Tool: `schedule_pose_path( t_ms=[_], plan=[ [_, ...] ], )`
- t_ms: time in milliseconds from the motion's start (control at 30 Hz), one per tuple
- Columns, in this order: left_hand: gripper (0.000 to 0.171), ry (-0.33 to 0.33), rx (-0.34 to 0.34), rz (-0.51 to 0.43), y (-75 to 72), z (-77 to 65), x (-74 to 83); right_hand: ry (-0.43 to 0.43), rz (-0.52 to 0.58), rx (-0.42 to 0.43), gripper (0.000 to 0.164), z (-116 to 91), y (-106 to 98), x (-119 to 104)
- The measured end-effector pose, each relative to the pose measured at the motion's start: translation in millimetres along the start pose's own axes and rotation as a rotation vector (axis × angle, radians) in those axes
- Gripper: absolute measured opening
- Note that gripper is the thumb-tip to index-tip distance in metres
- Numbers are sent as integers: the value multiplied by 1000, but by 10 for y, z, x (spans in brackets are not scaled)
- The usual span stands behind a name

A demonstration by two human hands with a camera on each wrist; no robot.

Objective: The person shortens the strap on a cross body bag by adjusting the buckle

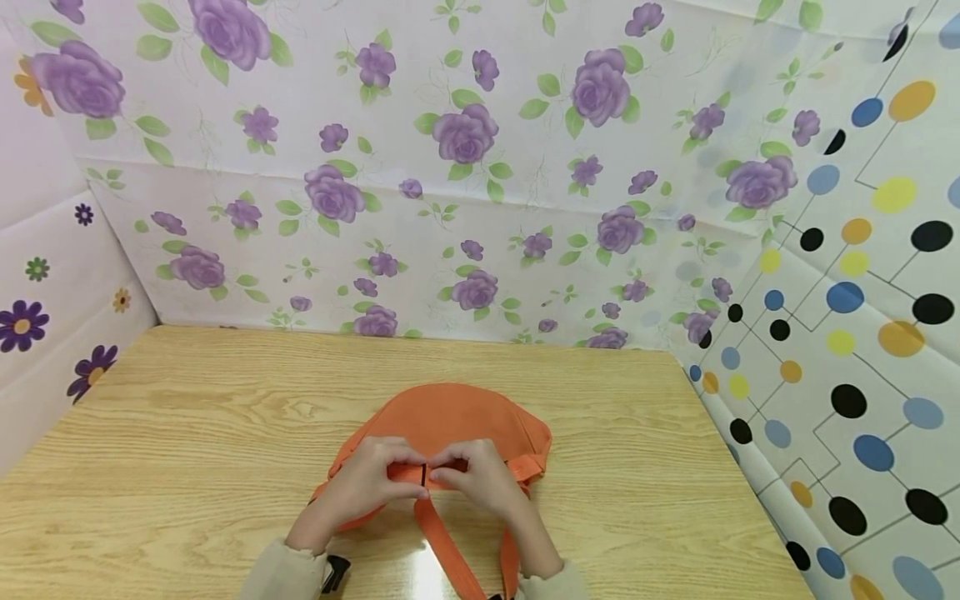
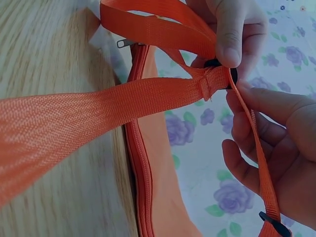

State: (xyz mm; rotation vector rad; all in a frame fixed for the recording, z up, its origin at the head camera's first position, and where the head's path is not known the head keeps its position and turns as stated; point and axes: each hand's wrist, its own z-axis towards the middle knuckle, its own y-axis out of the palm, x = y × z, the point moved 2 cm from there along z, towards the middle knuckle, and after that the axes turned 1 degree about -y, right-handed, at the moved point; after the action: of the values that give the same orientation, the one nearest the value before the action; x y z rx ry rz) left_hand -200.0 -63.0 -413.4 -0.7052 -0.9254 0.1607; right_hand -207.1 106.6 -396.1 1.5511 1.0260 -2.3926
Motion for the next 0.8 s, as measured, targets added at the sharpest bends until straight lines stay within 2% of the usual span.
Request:
schedule_pose_path(
  t_ms=[167,400,567,800],
  plan=[
    [27,21,16,15,1,0,-14,1,-2,1,11,-5,0,175],
    [28,28,17,25,-1,-7,-17,1,-48,-22,14,-35,-57,205],
    [32,43,27,31,-15,-11,-8,-5,-95,-37,13,-72,-129,86],
    [30,17,20,31,-21,-14,1,14,-104,-61,13,-104,-203,-123]
  ],
)
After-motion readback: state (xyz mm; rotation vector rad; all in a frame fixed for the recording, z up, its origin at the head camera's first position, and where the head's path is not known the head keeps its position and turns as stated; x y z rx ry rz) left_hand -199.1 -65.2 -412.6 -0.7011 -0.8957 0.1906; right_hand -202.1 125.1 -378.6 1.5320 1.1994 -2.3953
